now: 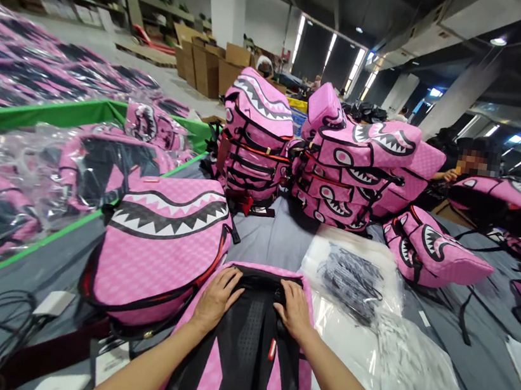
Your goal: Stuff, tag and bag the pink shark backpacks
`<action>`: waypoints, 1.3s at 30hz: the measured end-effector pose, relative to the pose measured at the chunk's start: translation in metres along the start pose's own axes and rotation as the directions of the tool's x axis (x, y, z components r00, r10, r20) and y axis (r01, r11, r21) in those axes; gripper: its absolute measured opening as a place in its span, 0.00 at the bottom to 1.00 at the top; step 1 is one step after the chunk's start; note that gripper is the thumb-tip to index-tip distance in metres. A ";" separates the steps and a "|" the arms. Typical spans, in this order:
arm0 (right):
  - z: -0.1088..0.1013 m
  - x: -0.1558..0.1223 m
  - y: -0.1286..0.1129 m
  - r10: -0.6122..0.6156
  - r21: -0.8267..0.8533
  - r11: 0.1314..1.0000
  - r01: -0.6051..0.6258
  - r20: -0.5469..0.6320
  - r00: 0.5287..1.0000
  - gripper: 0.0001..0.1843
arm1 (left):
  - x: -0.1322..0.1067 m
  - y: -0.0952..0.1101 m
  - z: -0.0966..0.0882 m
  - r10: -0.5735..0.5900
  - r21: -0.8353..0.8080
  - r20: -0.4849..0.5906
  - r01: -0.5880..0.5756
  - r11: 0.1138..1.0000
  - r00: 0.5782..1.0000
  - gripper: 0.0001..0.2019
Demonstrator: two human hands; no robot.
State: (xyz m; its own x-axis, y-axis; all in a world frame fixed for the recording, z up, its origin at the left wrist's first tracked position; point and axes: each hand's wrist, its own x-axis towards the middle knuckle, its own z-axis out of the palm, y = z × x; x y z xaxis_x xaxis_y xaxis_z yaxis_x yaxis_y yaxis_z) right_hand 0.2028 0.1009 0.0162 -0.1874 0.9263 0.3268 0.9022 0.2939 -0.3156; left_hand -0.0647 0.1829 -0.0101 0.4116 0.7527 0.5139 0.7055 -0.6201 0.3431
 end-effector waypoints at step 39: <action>-0.002 0.118 0.058 0.505 -0.380 0.825 -0.419 0.162 0.847 0.14 | 0.000 0.084 0.037 -0.341 0.365 0.306 0.221 0.905 0.889 0.33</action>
State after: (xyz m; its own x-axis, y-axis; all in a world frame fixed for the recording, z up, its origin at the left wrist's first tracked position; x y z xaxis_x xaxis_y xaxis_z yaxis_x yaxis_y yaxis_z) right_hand 0.2340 0.2269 0.0385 0.2342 0.9718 -0.0269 0.9701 -0.2355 -0.0591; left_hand 0.0160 0.1385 -0.0104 0.3022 0.9481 0.0991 0.9395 -0.3138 0.1373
